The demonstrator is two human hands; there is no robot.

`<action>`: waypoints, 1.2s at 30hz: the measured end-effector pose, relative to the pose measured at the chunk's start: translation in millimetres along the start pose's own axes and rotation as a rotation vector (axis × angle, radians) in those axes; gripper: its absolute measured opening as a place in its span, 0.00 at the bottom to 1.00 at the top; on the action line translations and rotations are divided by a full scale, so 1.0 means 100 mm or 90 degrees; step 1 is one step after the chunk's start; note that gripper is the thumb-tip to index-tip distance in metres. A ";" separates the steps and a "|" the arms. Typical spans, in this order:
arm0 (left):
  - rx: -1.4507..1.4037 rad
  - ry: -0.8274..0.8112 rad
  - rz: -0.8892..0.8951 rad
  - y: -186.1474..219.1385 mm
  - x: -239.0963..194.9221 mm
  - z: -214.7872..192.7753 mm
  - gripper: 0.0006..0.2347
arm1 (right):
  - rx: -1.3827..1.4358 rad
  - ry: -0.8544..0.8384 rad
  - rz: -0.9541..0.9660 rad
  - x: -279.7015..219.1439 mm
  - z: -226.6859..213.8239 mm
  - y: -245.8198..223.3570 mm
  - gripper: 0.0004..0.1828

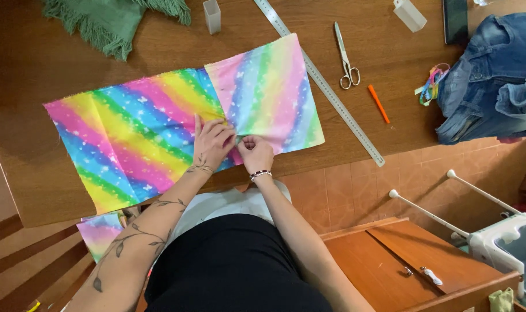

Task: The person measures a piece of rainbow tie-dye fabric with a ruler, marks it with a pencil, and cuts it with scissors. They then fold the cut fabric and place it on a chair.

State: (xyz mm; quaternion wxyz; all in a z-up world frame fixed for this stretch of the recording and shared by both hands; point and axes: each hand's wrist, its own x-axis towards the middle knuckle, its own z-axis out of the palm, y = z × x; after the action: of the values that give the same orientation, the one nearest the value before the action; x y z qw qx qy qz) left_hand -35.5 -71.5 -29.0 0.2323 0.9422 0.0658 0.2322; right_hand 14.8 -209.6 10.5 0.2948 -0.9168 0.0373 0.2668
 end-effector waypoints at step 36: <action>-0.080 -0.075 -0.030 0.06 0.02 -0.18 0.08 | 0.131 0.064 -0.104 -0.07 0.17 0.10 0.08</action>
State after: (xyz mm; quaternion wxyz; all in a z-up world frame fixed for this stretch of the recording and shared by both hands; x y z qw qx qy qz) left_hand -42.4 -69.0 -11.6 0.2996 0.9361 0.0595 0.1746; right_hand -1.5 -209.0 -3.4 0.4059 -0.8938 0.0041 0.1906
